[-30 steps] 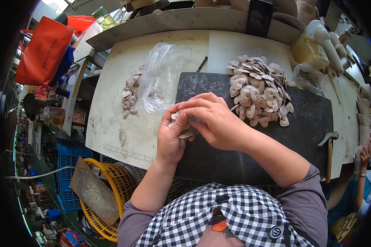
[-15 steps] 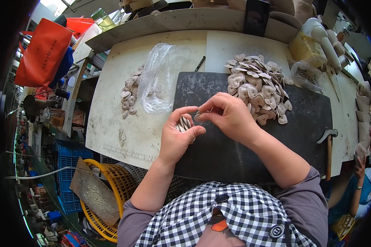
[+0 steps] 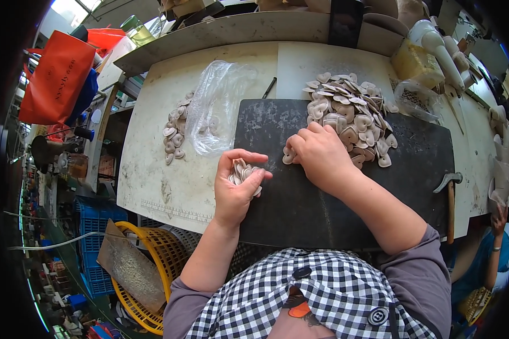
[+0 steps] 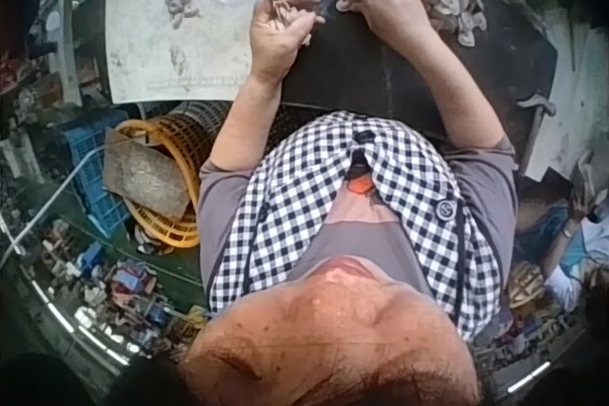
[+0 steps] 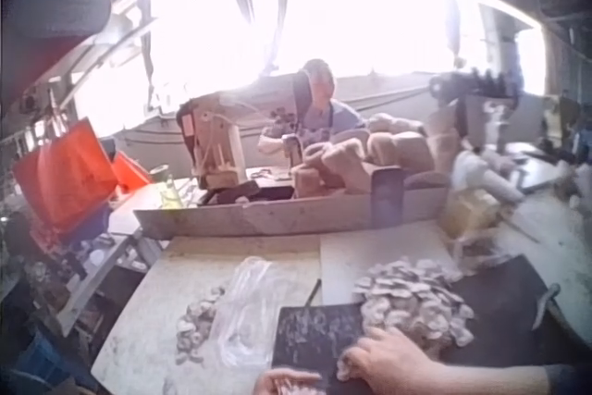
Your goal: Sorting and stacking small heart-shaped leather pieces at a workbench in a shoe factory.
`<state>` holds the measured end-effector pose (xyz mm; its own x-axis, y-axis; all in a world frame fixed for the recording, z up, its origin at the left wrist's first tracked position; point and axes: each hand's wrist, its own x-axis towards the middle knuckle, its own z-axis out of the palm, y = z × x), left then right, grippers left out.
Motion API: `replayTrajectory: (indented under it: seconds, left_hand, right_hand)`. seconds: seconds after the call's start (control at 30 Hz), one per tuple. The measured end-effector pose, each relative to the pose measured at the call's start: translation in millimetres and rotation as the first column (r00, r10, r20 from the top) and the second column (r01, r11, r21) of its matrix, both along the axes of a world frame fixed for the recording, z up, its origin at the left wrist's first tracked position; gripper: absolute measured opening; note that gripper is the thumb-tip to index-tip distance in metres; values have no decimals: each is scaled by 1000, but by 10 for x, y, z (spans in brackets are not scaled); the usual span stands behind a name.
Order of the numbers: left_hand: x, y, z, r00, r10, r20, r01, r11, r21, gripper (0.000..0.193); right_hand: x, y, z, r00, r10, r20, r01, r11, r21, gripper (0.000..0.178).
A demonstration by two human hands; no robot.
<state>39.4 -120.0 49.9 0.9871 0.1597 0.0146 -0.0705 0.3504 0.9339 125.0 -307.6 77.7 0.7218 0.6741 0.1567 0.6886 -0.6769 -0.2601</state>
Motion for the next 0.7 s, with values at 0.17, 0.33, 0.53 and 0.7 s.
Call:
replayTrajectory:
  seconds: [0.17, 0.33, 0.53, 0.7]
  left_hand:
    - [29, -31, -10, 999, -44, -30, 50, 965, 256, 27]
    - [43, -18, -12, 997, -47, -65, 61, 971, 233, 26]
    - [21, -8, -42, 998, -26, -65, 35, 989, 142, 32]
    - [24, 6, 9, 998, -17, -61, 26, 987, 156, 47]
  right_hand:
    - [28, -26, -15, 993, 69, 91, -79, 991, 112, 22]
    - [248, 59, 179, 982, 191, -13, -191, 982, -3, 25]
    - [386, 123, 252, 908, 209, -362, -218, 976, 16, 24]
    - [353, 101, 171, 635, 185, -750, 236, 878, 416, 21]
